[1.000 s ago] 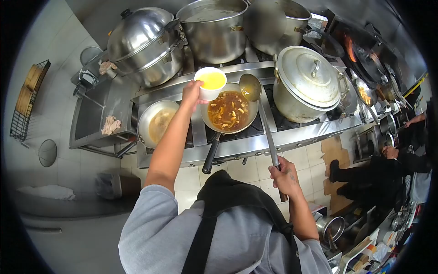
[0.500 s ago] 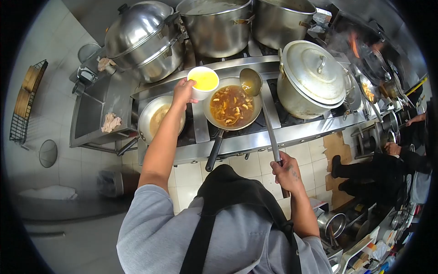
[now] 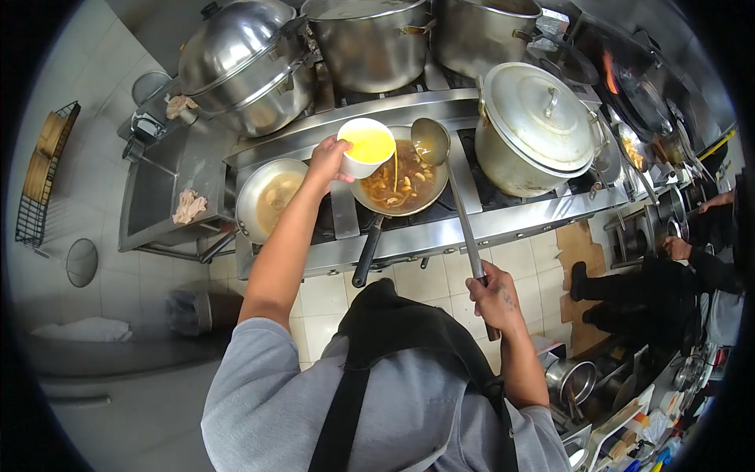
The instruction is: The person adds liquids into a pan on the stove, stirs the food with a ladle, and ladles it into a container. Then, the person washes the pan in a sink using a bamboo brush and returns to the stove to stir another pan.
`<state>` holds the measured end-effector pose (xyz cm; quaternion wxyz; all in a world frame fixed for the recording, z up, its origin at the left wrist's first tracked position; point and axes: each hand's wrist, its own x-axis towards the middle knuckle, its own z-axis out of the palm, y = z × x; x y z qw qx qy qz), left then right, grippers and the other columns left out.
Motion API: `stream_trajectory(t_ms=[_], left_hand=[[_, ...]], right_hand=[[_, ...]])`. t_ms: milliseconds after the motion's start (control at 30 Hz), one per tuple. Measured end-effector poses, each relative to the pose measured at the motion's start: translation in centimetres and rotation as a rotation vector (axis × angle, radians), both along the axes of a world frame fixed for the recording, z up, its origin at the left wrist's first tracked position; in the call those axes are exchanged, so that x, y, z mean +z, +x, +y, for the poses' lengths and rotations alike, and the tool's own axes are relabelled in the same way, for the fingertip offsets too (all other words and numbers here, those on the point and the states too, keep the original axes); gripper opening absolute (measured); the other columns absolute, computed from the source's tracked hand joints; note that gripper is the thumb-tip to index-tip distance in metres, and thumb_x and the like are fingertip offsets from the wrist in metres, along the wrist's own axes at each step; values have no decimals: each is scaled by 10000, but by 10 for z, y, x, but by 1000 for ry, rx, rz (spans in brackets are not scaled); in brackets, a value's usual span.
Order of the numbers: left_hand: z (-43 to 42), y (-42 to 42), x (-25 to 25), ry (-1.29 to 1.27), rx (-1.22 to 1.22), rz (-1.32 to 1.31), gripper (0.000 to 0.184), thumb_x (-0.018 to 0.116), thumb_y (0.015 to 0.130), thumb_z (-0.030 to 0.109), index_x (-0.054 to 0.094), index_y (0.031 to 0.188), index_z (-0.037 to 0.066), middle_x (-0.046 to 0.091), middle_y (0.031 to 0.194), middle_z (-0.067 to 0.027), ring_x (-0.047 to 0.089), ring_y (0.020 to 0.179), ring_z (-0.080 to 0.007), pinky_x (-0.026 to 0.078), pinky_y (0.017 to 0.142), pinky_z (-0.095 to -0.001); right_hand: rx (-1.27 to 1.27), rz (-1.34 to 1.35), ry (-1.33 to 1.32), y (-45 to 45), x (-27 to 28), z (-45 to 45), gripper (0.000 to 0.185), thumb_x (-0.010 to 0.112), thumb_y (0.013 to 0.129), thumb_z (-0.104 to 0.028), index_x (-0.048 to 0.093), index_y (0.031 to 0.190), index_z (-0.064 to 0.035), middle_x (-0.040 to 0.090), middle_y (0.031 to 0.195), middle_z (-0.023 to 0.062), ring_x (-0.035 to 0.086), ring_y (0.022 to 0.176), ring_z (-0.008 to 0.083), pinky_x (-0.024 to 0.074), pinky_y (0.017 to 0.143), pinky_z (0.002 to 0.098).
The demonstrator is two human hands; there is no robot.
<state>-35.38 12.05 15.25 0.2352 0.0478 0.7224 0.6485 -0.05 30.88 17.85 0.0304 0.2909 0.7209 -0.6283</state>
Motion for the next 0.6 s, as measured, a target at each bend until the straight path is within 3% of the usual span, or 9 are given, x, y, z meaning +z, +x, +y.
stream_trajectory(t_ms=[367,567,600], left_hand=[[53,-36,-3,168,34,-47,475,587,809,274,498,1200,21,600,1046,-148,652,819,-273,574,525,-366],[29,-54,4,164,104,20,427,587,804,263,510,1152,29,601,1036,-145,655,806,-264,572,518,-361],[21,-55,7,130,87,15,444,567,826,259,472,1200,39,574,1099,-162,635,946,-293,587,577,-394]], right_hand=[[-65,-27,5,6,1,-3,276,559,856,-90,562,1088,60,521,585,36,503,427,100,409,407,254],[-57,-13,8,-1,0,-1,276,560,852,-93,565,1082,59,515,585,33,495,422,97,407,403,251],[-54,-9,3,-2,1,-1,277,561,851,-93,565,1082,59,514,585,32,493,421,96,406,402,251]])
